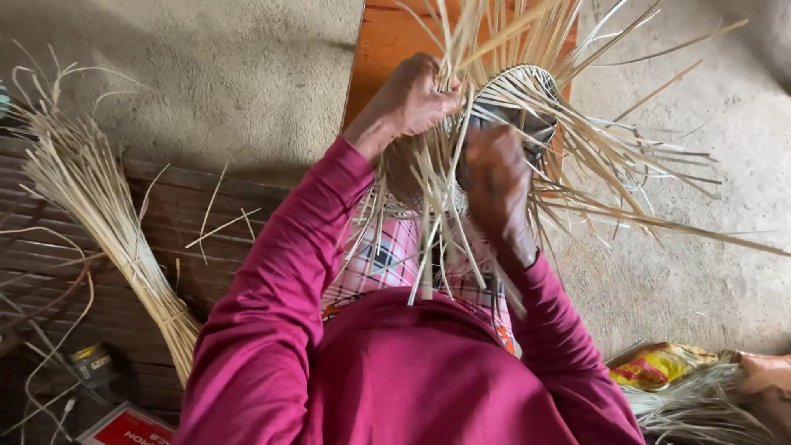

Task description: Weaving thin strips of material around a circular frame to create a base for a basket or hat.

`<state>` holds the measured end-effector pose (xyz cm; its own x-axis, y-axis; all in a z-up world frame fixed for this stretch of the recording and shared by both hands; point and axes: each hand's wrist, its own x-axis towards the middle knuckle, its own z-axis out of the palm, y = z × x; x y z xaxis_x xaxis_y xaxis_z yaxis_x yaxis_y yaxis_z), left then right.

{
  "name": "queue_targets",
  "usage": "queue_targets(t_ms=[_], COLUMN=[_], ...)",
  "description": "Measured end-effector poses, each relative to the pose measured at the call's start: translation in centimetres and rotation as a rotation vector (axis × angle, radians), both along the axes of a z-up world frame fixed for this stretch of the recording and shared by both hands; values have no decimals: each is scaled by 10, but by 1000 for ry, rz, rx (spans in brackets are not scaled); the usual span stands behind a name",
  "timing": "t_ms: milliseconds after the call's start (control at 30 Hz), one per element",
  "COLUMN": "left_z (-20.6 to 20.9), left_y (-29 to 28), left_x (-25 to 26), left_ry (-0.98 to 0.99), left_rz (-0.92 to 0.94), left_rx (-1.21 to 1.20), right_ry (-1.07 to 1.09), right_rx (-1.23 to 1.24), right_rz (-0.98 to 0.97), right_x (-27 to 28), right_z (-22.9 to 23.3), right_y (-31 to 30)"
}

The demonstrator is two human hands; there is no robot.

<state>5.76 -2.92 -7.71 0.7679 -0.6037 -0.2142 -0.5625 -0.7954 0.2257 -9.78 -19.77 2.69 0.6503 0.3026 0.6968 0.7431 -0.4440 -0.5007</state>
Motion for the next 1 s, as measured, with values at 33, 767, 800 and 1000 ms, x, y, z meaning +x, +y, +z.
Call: queue_targets(t_ms=[33,767,800,1000], left_z=[14,41,37,70], left_y=[4,25,20,23], left_x=[-11,-37,-47,-94], left_ry=[-123,-1238,-1235,-109], left_rz=[19,259,259,805], left_rx=[-328,-520,-515,-1003], right_ry=[203,618,622,1009], right_rx=[55,378,382,411], right_rz=[-46,261,262,521], right_x=[-1,-21,-22,-41], right_z=[13,-1,1,-15], right_y=[1,13,16,12])
